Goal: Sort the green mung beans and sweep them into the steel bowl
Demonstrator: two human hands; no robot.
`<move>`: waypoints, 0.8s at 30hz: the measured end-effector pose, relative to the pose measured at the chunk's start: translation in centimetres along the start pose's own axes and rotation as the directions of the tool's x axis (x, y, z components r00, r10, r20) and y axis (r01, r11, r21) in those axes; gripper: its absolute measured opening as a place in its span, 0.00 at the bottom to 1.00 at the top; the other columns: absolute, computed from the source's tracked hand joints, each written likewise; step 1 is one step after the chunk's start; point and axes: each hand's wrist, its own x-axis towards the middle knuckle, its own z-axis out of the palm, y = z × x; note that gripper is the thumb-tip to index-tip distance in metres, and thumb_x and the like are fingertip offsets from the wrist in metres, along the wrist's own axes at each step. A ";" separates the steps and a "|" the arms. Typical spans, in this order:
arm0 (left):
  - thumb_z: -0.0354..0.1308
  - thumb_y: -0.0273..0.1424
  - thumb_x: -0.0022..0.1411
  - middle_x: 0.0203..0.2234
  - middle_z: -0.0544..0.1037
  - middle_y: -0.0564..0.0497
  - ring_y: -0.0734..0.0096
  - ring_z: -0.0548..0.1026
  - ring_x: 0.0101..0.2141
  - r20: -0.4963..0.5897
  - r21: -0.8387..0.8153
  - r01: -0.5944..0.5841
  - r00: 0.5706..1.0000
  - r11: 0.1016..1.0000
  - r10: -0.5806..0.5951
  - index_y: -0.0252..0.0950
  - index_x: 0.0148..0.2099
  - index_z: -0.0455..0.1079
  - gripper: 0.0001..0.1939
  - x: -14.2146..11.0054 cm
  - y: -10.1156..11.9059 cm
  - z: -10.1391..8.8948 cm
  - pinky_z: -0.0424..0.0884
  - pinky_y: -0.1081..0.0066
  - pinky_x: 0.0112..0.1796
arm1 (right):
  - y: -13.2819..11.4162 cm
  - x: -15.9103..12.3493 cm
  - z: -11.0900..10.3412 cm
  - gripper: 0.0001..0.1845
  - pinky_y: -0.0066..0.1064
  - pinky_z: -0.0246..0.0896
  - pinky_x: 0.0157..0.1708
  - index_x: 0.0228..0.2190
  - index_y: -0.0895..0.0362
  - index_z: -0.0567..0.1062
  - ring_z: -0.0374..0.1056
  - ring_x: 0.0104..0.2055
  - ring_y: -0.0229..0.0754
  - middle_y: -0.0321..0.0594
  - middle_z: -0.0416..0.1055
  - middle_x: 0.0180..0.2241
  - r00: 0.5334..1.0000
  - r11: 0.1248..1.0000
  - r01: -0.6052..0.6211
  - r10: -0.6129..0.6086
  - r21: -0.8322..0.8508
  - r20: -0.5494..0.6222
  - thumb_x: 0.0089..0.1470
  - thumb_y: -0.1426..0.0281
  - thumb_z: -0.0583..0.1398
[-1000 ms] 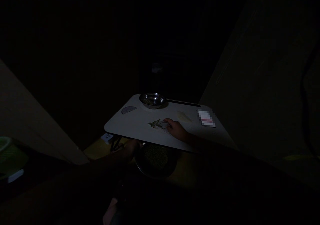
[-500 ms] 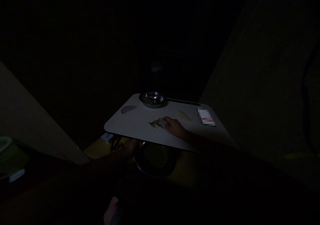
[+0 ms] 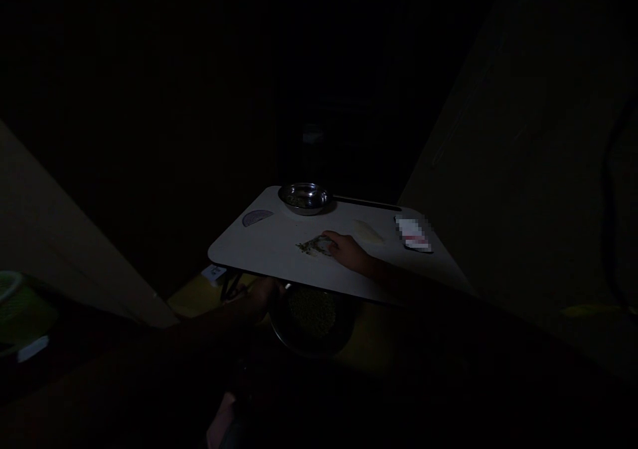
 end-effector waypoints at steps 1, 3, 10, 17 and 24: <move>0.48 0.26 0.33 0.11 0.65 0.52 0.68 0.65 0.18 -0.021 0.007 0.005 1.000 1.000 -0.005 0.34 0.14 0.61 0.02 -0.1 0.1 0.0 0.59 0.69 0.20 | 0.0 0.0 0.0 0.20 0.23 0.53 0.26 0.42 0.53 0.60 0.61 0.25 0.34 0.36 0.67 0.29 1.000 1.000 0.001 -0.001 -0.003 0.002 0.43 0.73 0.48; 0.49 0.25 0.33 0.11 0.65 0.52 0.69 0.65 0.18 -0.057 0.012 0.008 0.998 1.000 -0.008 0.34 0.15 0.62 0.02 -0.2 0.1 0.0 0.58 0.69 0.20 | 0.1 -0.1 -0.1 0.21 0.23 0.53 0.26 0.42 0.53 0.60 0.61 0.25 0.34 0.37 0.67 0.30 1.000 1.000 0.012 -0.012 -0.007 0.007 0.43 0.73 0.48; 0.48 0.25 0.34 0.08 0.64 0.52 0.72 0.63 0.15 0.014 -0.026 -0.025 1.000 0.999 0.025 0.34 0.13 0.61 0.04 0.6 -0.3 -0.1 0.59 0.70 0.19 | -0.1 -0.7 -0.5 0.21 0.23 0.53 0.24 0.42 0.53 0.61 0.60 0.24 0.33 0.37 0.67 0.28 1.000 1.000 0.015 -0.015 -0.020 0.019 0.43 0.73 0.48; 0.47 0.25 0.33 0.06 0.63 0.53 0.73 0.61 0.13 0.036 -0.024 -0.013 0.999 1.000 0.014 0.34 0.12 0.60 0.04 0.0 0.2 -0.1 0.58 0.70 0.17 | -0.6 -1.7 -1.0 0.20 0.23 0.52 0.22 0.42 0.54 0.61 0.59 0.21 0.32 0.37 0.66 0.24 0.999 0.999 0.035 -0.034 -0.027 0.030 0.43 0.73 0.47; 0.47 0.24 0.33 0.07 0.64 0.52 0.72 0.63 0.13 0.027 0.000 -0.016 1.000 1.000 0.016 0.33 0.12 0.61 0.04 0.9 -0.2 -0.1 0.59 0.70 0.18 | -0.3 -1.9 -1.0 0.21 0.24 0.53 0.25 0.43 0.54 0.60 0.61 0.24 0.33 0.37 0.67 0.27 0.998 0.998 0.044 -0.042 -0.051 0.048 0.44 0.72 0.47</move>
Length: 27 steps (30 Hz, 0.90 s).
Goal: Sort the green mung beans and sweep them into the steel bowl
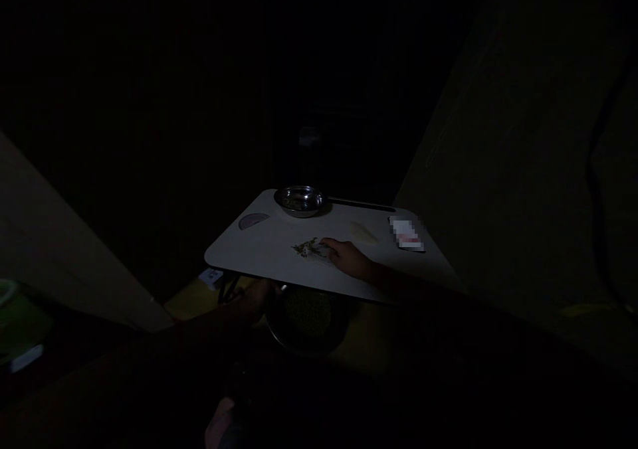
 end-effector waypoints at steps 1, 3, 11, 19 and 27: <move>0.47 0.24 0.33 0.07 0.64 0.52 0.72 0.62 0.13 0.002 0.003 0.005 1.000 1.000 -0.005 0.33 0.12 0.61 0.05 0.1 -0.1 0.0 0.59 0.70 0.18 | 0.0 0.0 0.0 0.21 0.24 0.54 0.26 0.43 0.54 0.60 0.61 0.25 0.34 0.37 0.67 0.28 1.000 1.000 0.007 -0.007 0.001 -0.001 0.44 0.72 0.47; 0.46 0.25 0.34 0.07 0.63 0.52 0.73 0.62 0.13 0.011 -0.013 -0.001 1.000 1.000 0.001 0.33 0.12 0.61 0.06 0.3 -0.3 0.0 0.59 0.71 0.18 | 0.0 -0.1 0.0 0.21 0.24 0.54 0.28 0.43 0.54 0.59 0.62 0.28 0.34 0.38 0.67 0.32 1.000 0.999 0.030 -0.030 0.012 -0.005 0.44 0.72 0.47; 0.48 0.25 0.34 0.07 0.63 0.53 0.72 0.62 0.13 0.013 0.008 -0.017 1.000 1.000 0.017 0.33 0.12 0.61 0.04 0.2 -0.3 -0.2 0.58 0.71 0.17 | 0.0 -0.3 -0.1 0.21 0.26 0.54 0.34 0.44 0.54 0.58 0.61 0.36 0.36 0.38 0.65 0.38 0.998 0.997 0.070 -0.070 0.025 0.000 0.45 0.72 0.47; 0.48 0.26 0.34 0.07 0.63 0.52 0.71 0.62 0.13 -0.021 0.020 0.024 0.999 1.000 -0.024 0.34 0.12 0.61 0.04 0.3 -0.3 0.0 0.58 0.70 0.17 | -0.3 0.0 -0.1 0.21 0.26 0.53 0.35 0.45 0.55 0.57 0.61 0.36 0.36 0.39 0.65 0.38 0.998 0.998 0.069 -0.069 0.011 0.012 0.45 0.72 0.47; 0.47 0.24 0.33 0.07 0.64 0.52 0.72 0.63 0.13 0.052 -0.034 -0.018 0.998 0.999 0.020 0.33 0.11 0.61 0.05 0.2 -0.3 0.0 0.59 0.70 0.18 | -0.5 0.0 -0.1 0.21 0.25 0.54 0.31 0.44 0.53 0.58 0.62 0.32 0.35 0.37 0.67 0.34 1.000 1.000 0.016 -0.016 -0.027 -0.009 0.45 0.73 0.47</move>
